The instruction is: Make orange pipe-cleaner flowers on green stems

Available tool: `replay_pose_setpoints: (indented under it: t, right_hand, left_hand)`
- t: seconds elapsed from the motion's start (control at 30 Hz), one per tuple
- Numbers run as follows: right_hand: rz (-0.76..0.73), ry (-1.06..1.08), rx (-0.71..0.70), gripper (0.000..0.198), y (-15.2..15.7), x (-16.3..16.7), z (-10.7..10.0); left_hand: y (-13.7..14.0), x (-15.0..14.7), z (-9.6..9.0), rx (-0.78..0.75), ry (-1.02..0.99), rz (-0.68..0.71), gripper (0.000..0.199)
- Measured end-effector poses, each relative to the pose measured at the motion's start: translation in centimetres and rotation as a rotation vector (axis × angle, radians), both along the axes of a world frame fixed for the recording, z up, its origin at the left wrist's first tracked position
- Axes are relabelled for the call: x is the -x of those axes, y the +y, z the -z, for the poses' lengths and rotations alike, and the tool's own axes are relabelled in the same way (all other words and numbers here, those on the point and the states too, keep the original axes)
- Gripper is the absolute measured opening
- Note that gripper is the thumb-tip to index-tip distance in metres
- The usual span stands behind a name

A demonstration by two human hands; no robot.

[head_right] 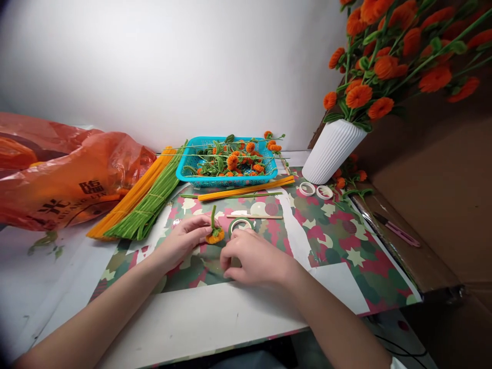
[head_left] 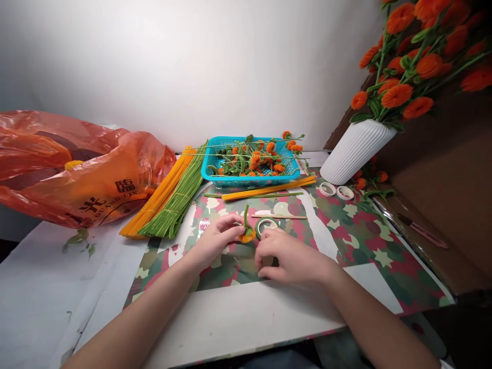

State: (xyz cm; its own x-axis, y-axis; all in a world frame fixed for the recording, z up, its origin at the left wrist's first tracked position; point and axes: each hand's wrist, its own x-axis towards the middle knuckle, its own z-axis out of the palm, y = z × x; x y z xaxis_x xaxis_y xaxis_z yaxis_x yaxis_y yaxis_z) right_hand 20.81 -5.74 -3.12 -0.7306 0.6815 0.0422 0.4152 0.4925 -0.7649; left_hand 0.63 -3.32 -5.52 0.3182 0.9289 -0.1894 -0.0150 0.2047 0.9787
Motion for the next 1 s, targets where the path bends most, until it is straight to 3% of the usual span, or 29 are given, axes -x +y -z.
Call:
replay_pose_setpoints:
  t: [0.17, 0.3, 0.53, 1.0]
  right_hand:
    - [0.063, 0.132, 0.07, 0.021, 0.6, 0.5, 0.3]
    - [0.215, 0.212, 0.149, 0.016, 1.2, 0.5, 0.5]
    - [0.419, 0.221, 0.095, 0.021, 1.2, 1.0, 0.9]
    - [0.457, 0.173, -0.016, 0.017, 1.3, 1.1, 1.6]
  left_hand:
    - [0.1, 0.2, -0.5, -0.041, 0.117, 0.004, 0.018]
    - [0.0, 0.2, -1.0, -0.048, 0.12, 0.024, 0.019]
    - [-0.1, 0.2, -1.0, 0.116, 0.072, 0.013, 0.01]
    - [0.0, 0.3, -0.6, -0.023, 0.106, 0.094, 0.024]
